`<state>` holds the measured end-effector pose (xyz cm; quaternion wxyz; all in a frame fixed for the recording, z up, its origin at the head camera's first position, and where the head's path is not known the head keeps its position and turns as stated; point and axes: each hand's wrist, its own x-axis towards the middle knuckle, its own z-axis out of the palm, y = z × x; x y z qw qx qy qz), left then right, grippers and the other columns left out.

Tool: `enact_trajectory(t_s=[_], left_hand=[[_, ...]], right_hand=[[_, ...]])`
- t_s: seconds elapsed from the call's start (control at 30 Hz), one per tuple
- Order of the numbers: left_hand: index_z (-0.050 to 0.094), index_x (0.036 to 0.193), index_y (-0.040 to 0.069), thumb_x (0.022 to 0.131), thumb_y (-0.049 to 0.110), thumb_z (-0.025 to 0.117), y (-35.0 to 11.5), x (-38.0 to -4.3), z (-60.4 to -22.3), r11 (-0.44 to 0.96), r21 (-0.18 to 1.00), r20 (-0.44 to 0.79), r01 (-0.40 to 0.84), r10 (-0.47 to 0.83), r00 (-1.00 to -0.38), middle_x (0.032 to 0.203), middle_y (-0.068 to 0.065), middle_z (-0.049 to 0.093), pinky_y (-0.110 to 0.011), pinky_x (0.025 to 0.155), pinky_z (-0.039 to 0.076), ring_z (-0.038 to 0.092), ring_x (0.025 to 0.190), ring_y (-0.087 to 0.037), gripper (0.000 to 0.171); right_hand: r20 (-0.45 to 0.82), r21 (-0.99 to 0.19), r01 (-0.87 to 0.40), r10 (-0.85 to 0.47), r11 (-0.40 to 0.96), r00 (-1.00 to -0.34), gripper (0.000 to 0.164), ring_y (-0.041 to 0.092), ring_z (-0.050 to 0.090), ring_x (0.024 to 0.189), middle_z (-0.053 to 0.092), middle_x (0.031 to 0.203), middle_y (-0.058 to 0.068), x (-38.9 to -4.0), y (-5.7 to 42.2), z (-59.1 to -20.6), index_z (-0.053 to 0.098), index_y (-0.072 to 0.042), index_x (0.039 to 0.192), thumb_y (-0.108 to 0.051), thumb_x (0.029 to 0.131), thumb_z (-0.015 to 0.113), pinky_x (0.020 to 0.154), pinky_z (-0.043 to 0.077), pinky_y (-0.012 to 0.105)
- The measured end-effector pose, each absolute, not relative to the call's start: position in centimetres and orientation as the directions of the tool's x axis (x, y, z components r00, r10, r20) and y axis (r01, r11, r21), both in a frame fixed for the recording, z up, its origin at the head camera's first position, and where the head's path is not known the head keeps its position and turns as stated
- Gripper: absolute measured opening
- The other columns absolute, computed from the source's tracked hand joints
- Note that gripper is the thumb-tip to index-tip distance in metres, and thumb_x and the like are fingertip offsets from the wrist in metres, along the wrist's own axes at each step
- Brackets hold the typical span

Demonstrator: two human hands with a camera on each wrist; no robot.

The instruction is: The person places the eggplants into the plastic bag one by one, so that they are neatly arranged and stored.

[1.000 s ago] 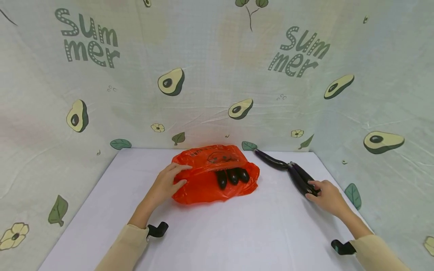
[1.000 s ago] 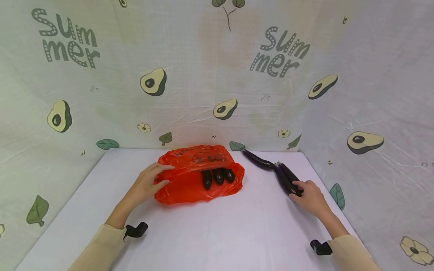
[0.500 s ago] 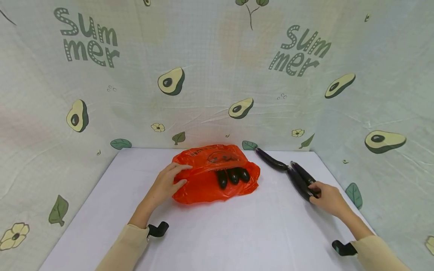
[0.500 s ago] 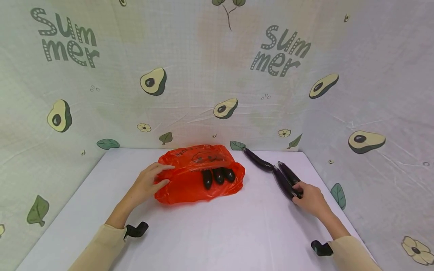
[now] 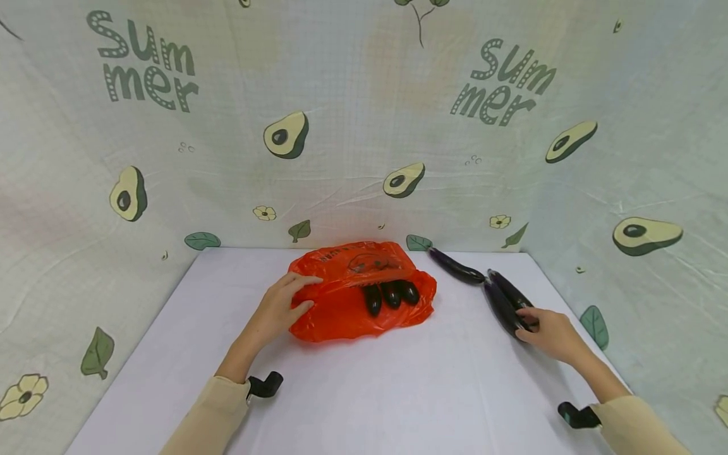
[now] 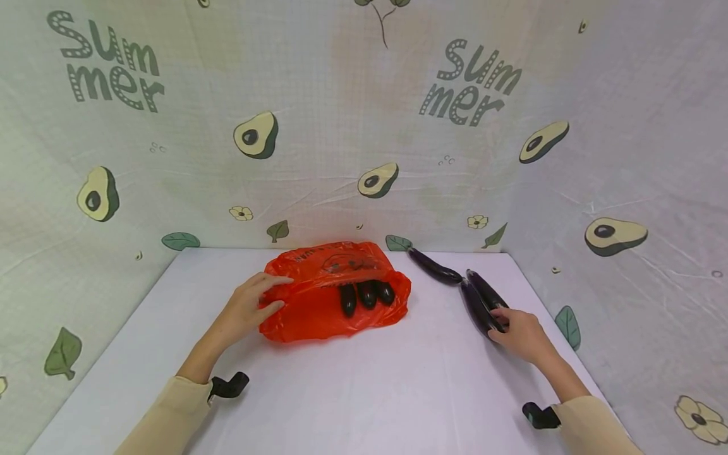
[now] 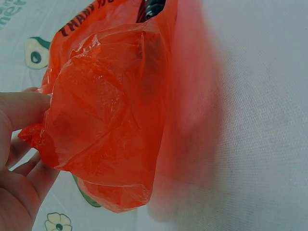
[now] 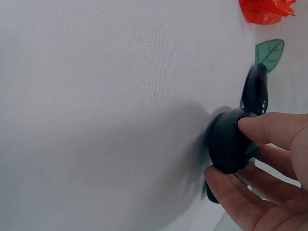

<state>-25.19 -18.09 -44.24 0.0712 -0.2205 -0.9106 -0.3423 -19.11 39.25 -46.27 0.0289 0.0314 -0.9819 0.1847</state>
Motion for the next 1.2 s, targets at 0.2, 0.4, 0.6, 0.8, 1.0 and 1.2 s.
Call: enact_trajectory(t_s=[0.2, 0.4, 0.6, 0.8, 1.0, 1.2], left_hand=[[0.067, 0.142, 0.022, 0.093, 0.008, 0.082, -18.1, -25.3, -44.3, 0.670, 0.585, 0.287, 0.457, 0.356, -0.889, 0.126, -0.001, 0.062, -0.045, 0.099, 0.061, 0.061, 0.120, -0.024, 0.052], [0.066, 0.142, 0.021, 0.094, 0.008, 0.082, -18.1, -25.2, -44.2, 0.670, 0.582, 0.286, 0.461, 0.361, -0.887, 0.127, -0.002, 0.062, -0.045, 0.099, 0.061, 0.061, 0.121, -0.024, 0.052], [0.066, 0.142, 0.021, 0.093, 0.008, 0.082, -18.1, -25.2, -44.2, 0.672, 0.583, 0.281, 0.456, 0.359, -0.890, 0.127, -0.002, 0.062, -0.045, 0.098, 0.061, 0.061, 0.120, -0.024, 0.053], [0.066, 0.142, 0.022, 0.093, 0.007, 0.082, -18.1, -25.3, -44.3, 0.678, 0.582, 0.276, 0.448, 0.354, -0.894, 0.127, -0.002, 0.062, -0.046, 0.098, 0.061, 0.061, 0.122, -0.025, 0.053], [0.067, 0.141, 0.021, 0.093, 0.006, 0.082, -18.1, -25.2, -44.4, 0.672, 0.582, 0.292, 0.457, 0.353, -0.889, 0.126, -0.002, 0.062, -0.047, 0.098, 0.061, 0.061, 0.119, -0.026, 0.053], [0.067, 0.141, 0.021, 0.092, 0.005, 0.083, -18.0, -25.2, -44.5, 0.659, 0.582, 0.316, 0.478, 0.358, -0.879, 0.124, -0.001, 0.063, -0.046, 0.098, 0.061, 0.062, 0.117, -0.024, 0.054]], right_hand=[[0.055, -0.379, -0.084, -0.068, 0.921, -0.996, 0.046, 0.035, 0.074, 0.087, 0.075, 0.102, 0.024, -18.9, 39.6, -46.1, 0.069, 0.010, 0.124, -0.016, 0.088, 0.082, 0.070, 0.061, 0.047], [0.042, -0.399, -0.075, -0.063, 0.914, -0.997, 0.047, 0.035, 0.076, 0.088, 0.076, 0.102, 0.023, -18.5, 39.9, -46.1, 0.070, 0.009, 0.125, -0.018, 0.089, 0.083, 0.068, 0.061, 0.043], [0.040, -0.402, -0.084, -0.075, 0.912, -0.996, 0.046, 0.031, 0.076, 0.086, 0.077, 0.104, 0.021, -17.7, 39.5, -45.2, 0.072, 0.006, 0.126, -0.020, 0.090, 0.083, 0.064, 0.059, 0.035], [0.092, -0.419, -0.133, -0.105, 0.898, -0.990, 0.047, 0.024, 0.075, 0.087, 0.078, 0.107, 0.016, -17.1, 38.3, -43.5, 0.073, 0.001, 0.129, -0.025, 0.091, 0.084, 0.062, 0.055, 0.027], [0.088, -0.470, -0.161, -0.136, 0.868, -0.987, 0.050, 0.023, 0.074, 0.091, 0.078, 0.104, 0.007, -16.6, 35.9, -41.8, 0.071, 0.000, 0.133, -0.027, 0.093, 0.084, 0.064, 0.055, 0.025], [0.086, -0.524, -0.187, -0.167, 0.831, -0.982, 0.050, 0.022, 0.076, 0.096, 0.077, 0.117, 0.012, -16.2, 33.3, -40.8, 0.071, -0.005, 0.135, -0.027, 0.093, 0.084, 0.068, 0.059, 0.025]])
